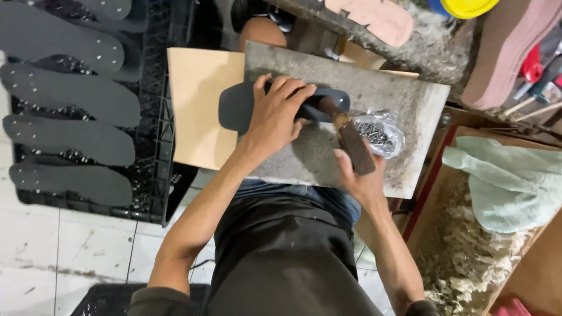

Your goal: Nailing components onto shoe soles using a hammer and small nails in a factory setting.

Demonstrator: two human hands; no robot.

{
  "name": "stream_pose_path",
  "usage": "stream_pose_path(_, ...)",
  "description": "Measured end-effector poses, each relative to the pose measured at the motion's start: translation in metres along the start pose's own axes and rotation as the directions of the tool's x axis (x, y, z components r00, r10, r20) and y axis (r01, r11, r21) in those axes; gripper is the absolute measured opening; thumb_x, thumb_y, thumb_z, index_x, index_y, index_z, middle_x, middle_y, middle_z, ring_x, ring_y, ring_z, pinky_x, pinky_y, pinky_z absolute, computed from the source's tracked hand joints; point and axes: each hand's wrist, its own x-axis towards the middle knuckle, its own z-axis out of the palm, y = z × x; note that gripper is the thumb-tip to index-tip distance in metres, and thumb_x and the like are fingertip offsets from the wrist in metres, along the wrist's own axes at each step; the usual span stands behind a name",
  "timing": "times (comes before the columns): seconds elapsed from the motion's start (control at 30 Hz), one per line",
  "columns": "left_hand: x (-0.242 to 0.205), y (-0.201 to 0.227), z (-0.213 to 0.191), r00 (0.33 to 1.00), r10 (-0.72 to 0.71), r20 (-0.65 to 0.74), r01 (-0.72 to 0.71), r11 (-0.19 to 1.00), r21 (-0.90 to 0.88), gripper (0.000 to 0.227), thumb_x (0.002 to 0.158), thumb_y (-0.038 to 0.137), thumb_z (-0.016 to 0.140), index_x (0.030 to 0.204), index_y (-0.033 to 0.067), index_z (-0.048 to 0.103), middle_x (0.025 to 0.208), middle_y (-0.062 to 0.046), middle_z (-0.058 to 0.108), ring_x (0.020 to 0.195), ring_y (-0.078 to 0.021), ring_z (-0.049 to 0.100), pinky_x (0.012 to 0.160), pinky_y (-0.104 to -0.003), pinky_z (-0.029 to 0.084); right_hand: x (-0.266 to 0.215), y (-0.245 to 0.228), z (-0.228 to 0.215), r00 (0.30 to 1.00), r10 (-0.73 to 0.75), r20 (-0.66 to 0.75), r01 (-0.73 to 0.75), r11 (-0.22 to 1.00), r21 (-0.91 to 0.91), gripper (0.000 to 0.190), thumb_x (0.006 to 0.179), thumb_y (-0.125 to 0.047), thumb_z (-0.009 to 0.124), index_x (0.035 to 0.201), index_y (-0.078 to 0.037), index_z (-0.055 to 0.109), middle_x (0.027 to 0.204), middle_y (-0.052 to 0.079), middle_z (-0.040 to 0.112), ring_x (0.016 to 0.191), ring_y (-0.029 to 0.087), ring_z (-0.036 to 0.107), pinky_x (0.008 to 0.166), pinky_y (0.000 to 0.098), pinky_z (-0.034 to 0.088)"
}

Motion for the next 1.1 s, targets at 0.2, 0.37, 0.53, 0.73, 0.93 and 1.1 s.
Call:
stream_pose_path(0.2, -0.005, 0.004, -0.003, 0.989, 0.075, -0.126, -0.087, 0.992, -0.091, 0.051, 0.063, 0.012, 0.073, 0.11, 0.0046, 0.055, 0.099, -0.013, 0.055, 0.101, -0.0259, 0.044, 0.091, -0.055, 0.017, -0.045, 0.05, 0.018, 0.995, -0.001, 0.103, 0.041, 0.922, -0.384, 0.038, 0.088, -0.043, 0.034, 0.092, -0.014, 0.058, 0.077, 0.015, 0.054, 0.061, 0.033, 0.054, 0.059, 0.0344, 0.045)
stream_pose_path(0.37, -0.003, 0.0, 0.0, 0.992, 0.107, -0.073, -0.113, 0.99, -0.088, 0.045, 0.07, 0.009, 0.07, 0.112, 0.0046, 0.053, 0.102, -0.013, 0.053, 0.102, -0.0251, 0.042, 0.092, -0.053, 0.016, -0.043, 0.027, 0.01, 0.996, -0.091, 0.017, 0.089, 0.897, -0.433, 0.054, 0.071, -0.035, 0.068, 0.104, 0.003, 0.051, 0.074, 0.014, 0.055, 0.049, 0.033, 0.054, 0.046, 0.0376, 0.044)
stream_pose_path(0.53, -0.005, 0.011, -0.008, 0.996, 0.025, -0.086, -0.029, 0.999, -0.043, 0.053, 0.067, 0.008, 0.071, 0.117, 0.011, 0.051, 0.102, -0.009, 0.052, 0.103, -0.0238, 0.041, 0.092, -0.052, 0.019, -0.045, -0.014, -0.005, 0.988, -0.143, 0.058, 0.155, 0.918, -0.366, 0.041, 0.066, -0.048, 0.07, 0.088, -0.014, 0.062, 0.063, 0.001, 0.054, 0.053, 0.022, 0.057, 0.048, 0.0285, 0.046)
stream_pose_path(0.73, -0.017, 0.027, -0.02, 0.973, 0.074, -0.22, -0.083, 0.996, -0.032, 0.065, 0.059, 0.006, 0.075, 0.118, 0.0153, 0.049, 0.107, -0.006, 0.055, 0.107, -0.0236, 0.046, 0.099, -0.051, 0.014, -0.008, -0.048, -0.009, 0.996, -0.052, -0.076, 0.042, 0.99, -0.135, 0.033, 0.07, -0.031, 0.072, 0.09, -0.007, 0.06, 0.075, 0.006, 0.053, 0.07, 0.024, 0.055, 0.063, 0.0322, 0.045)
stream_pose_path(0.93, -0.043, 0.042, -0.031, 0.944, 0.107, -0.313, -0.156, 0.978, -0.137, 0.066, 0.058, -0.004, 0.073, 0.117, 0.0127, 0.049, 0.119, -0.008, 0.05, 0.12, -0.0269, 0.039, 0.104, -0.051, 0.017, 0.043, -0.071, -0.006, 0.992, 0.122, -0.044, -0.102, 0.943, 0.318, 0.034, 0.086, -0.002, 0.056, 0.117, 0.005, 0.046, 0.104, 0.021, 0.052, 0.092, 0.033, 0.056, 0.067, 0.037, 0.046)
stream_pose_path(1.1, -0.075, 0.037, -0.024, 0.684, -0.309, -0.661, 0.083, 0.933, -0.351, 0.046, 0.074, -0.006, 0.054, 0.117, 0.0107, 0.048, 0.127, -0.009, 0.038, 0.123, -0.0322, 0.033, 0.102, -0.042, 0.032, 0.054, -0.088, 0.021, 0.932, 0.358, 0.05, -0.272, 0.601, 0.752, 0.021, 0.089, -0.003, 0.05, 0.107, 0.003, 0.056, 0.097, 0.012, 0.054, 0.091, 0.017, 0.053, 0.075, 0.029, 0.047)
